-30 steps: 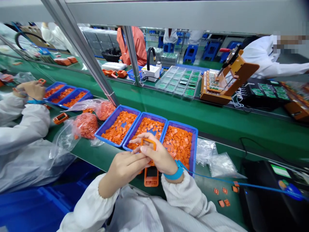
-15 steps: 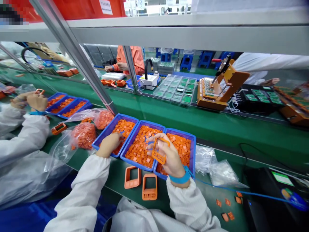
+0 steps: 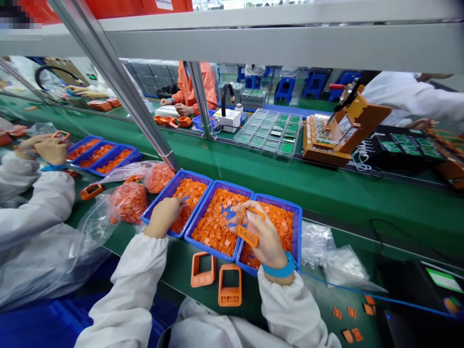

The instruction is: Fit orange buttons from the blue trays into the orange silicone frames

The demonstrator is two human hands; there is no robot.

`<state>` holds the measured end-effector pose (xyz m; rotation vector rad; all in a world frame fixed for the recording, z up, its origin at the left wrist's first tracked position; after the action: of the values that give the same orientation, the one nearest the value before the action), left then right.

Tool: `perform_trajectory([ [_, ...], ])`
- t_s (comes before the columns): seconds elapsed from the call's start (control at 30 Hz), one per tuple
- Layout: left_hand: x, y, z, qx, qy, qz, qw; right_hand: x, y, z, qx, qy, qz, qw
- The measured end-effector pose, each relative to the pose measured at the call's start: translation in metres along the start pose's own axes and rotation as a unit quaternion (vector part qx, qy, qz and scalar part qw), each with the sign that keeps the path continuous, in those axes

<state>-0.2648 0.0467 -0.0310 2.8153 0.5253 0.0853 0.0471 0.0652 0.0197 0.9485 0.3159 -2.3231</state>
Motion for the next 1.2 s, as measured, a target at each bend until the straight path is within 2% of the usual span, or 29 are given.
perform_trajectory([
  [0.13,0.017,0.011,-0.017,0.029,0.053,0.041,0.997,0.004,-0.002,-0.002,0.008,0.0,0.002,1.0],
  [0.23,0.047,0.03,-0.04,0.06,0.149,0.119,0.98,0.006,-0.003,-0.002,0.029,-0.014,-0.018,0.999],
  [0.27,0.06,0.038,-0.051,0.08,0.223,0.163,0.958,0.005,-0.003,-0.002,0.04,-0.021,-0.036,0.998],
  [0.33,0.087,0.052,-0.072,0.107,0.354,0.252,0.894,0.001,-0.003,-0.002,0.064,-0.029,-0.088,0.994],
  [0.43,0.125,0.064,-0.094,0.096,0.465,0.34,0.812,-0.009,0.001,-0.001,0.094,0.0,-0.177,0.98],
  [0.53,0.149,0.065,-0.102,0.086,0.512,0.371,0.77,-0.017,0.005,0.001,0.104,0.034,-0.239,0.965],
  [0.67,0.163,0.058,-0.091,0.017,0.565,0.381,0.732,-0.02,0.006,-0.001,0.112,0.01,-0.264,0.958],
  [0.73,0.164,0.056,-0.085,-0.001,0.565,0.382,0.731,-0.02,0.005,-0.003,0.116,-0.007,-0.271,0.956],
  [0.87,0.167,0.061,-0.087,0.019,0.494,0.437,0.752,-0.019,0.004,-0.004,0.108,0.001,-0.264,0.959],
  [1.03,0.18,0.068,-0.086,0.015,0.45,0.492,0.745,-0.013,0.005,-0.004,0.068,0.041,-0.236,0.969],
  [1.2,0.187,0.07,-0.084,0.039,0.408,0.49,0.769,-0.011,0.006,-0.004,0.06,0.076,-0.256,0.962],
])
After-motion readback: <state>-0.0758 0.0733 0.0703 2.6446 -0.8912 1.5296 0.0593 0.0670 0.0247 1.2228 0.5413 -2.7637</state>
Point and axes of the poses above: each hand's wrist, its own y-axis away from the middle knuckle, its own z-axis out of the palm, x = y × z, the point moved 6 cm from there along -y, towards the middle knuckle, and after that the axes turned 7 degrees about -x, right-handed, at the moved point
